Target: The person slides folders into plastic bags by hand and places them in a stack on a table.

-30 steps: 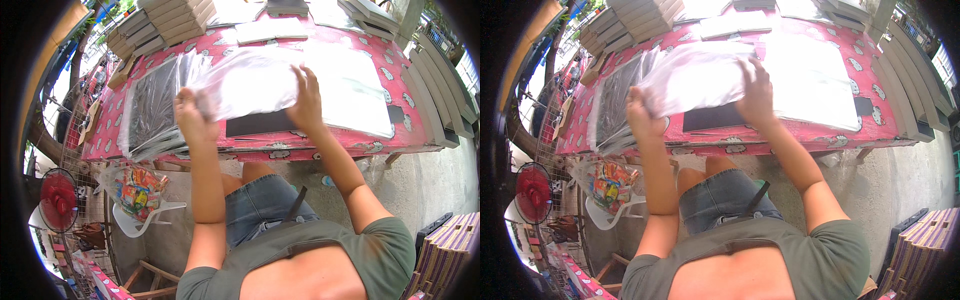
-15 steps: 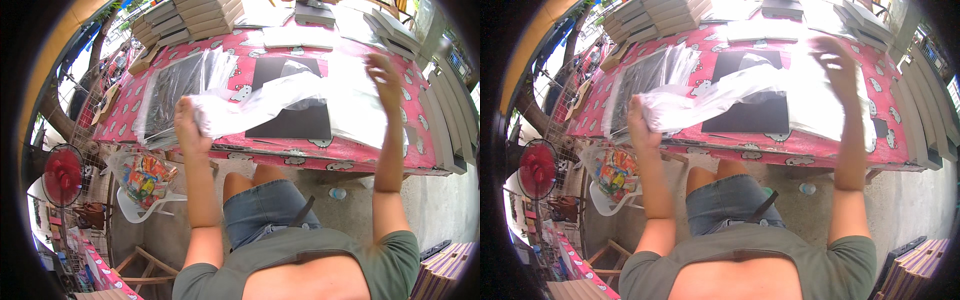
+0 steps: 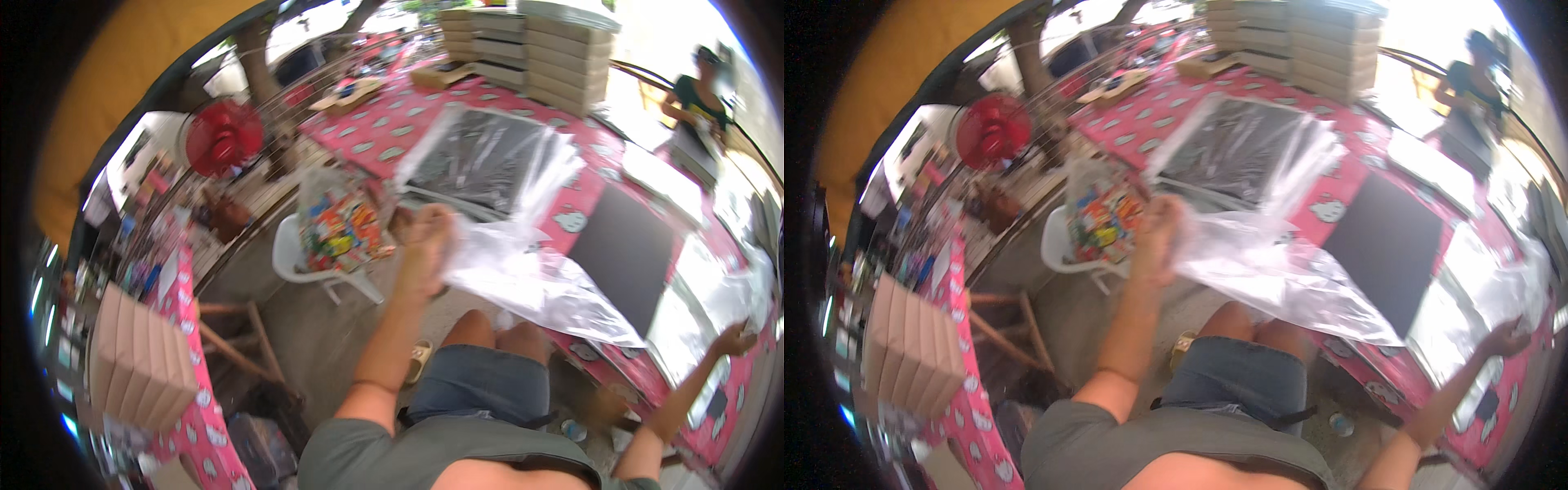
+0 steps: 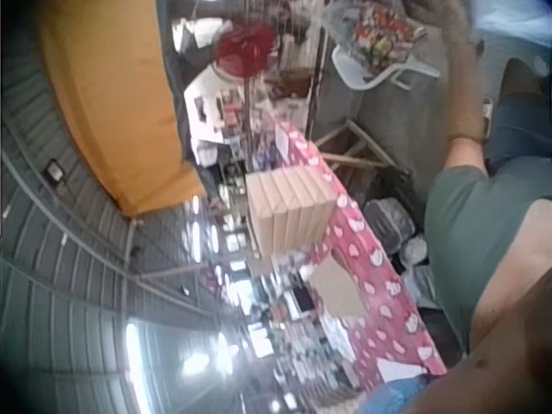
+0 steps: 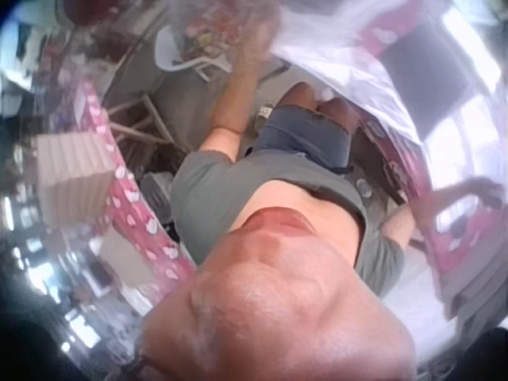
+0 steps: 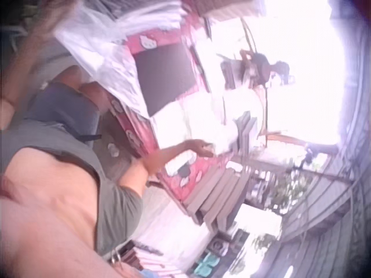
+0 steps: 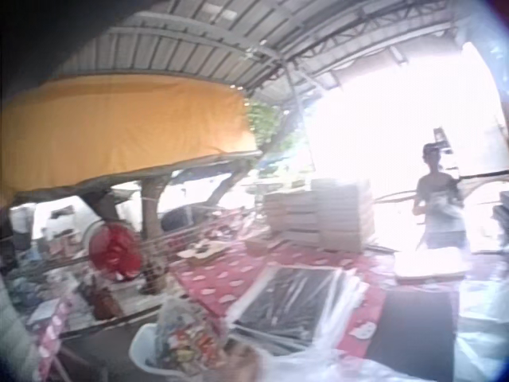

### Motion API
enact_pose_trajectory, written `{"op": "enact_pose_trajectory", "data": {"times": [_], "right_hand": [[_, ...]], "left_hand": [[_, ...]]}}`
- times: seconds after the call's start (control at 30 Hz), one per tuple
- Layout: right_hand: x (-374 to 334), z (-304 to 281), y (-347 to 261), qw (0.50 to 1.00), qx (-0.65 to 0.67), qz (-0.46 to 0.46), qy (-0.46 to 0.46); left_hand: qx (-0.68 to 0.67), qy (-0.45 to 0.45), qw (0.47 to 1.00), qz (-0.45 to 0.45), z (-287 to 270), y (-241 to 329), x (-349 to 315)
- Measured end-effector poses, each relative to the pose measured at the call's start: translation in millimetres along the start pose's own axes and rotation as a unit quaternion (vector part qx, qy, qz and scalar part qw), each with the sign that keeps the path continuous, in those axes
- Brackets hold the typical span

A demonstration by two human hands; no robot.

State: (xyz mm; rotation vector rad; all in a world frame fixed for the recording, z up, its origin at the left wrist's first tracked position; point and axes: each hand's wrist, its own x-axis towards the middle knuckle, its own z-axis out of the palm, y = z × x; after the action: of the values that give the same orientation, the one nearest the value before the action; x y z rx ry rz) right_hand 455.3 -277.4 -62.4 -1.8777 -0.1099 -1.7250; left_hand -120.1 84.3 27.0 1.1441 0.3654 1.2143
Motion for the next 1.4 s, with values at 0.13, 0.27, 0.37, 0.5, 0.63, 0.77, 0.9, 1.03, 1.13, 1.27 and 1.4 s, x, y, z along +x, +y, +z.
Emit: {"op": "enact_pose_trajectory", "data": {"times": [0.13,0.27,0.37,0.5,0.63,0.77,0.9,1.03,1.13,1.27,1.4], "right_hand": [[-32.1,-20.8,24.5,0.744,-0.236,-0.156,-0.606],[38.4,-133.0,-111.9,0.915,0.001,-0.236,-0.328],[40.0,-235.4,-280.0,0.694,0.552,-0.187,-0.422],[-0.6,-253.6,-329.8,0.454,0.619,-0.105,-0.632],[-22.1,-263.3,-342.6,0.577,0.629,-0.054,-0.519],[-41.8,-262.9,-339.5,0.68,0.581,-0.017,-0.447],[-38.5,-251.8,-333.5,0.545,0.704,0.101,-0.444],[-27.2,-252.2,-293.4,0.304,0.67,-0.003,-0.677],[-32.7,-243.8,-274.9,0.259,0.568,-0.075,-0.778],[-33.1,-274.9,-270.2,0.161,0.703,0.378,-0.58],[-29.8,-261.5,-268.8,0.215,0.484,0.052,-0.847]], "left_hand": [[0.061,-0.116,0.99,-0.05,50.5,-16.4,-18.3],[0.114,-0.231,0.966,0.033,85.0,-34.2,-45.6],[0.172,-0.3,0.936,0.074,108.7,-18.0,-68.4],[0.071,-0.201,0.977,-0.013,103.7,2.9,-85.0],[0.017,-0.114,0.992,-0.042,84.3,-13.3,-82.6],[-0.064,-0.062,0.995,0.052,88.9,-33.8,-78.8],[-0.04,-0.211,0.966,-0.147,99.5,-27.2,-99.3],[-0.019,-0.423,0.884,-0.198,62.0,-30.0,-74.3],[-0.354,-0.24,0.819,-0.383,50.8,-21.5,-69.6],[0.043,-0.585,0.762,-0.273,8.7,-62.2,-66.7],[-0.272,-0.428,0.835,-0.214,-20.6,-57.5,-47.9]]}}
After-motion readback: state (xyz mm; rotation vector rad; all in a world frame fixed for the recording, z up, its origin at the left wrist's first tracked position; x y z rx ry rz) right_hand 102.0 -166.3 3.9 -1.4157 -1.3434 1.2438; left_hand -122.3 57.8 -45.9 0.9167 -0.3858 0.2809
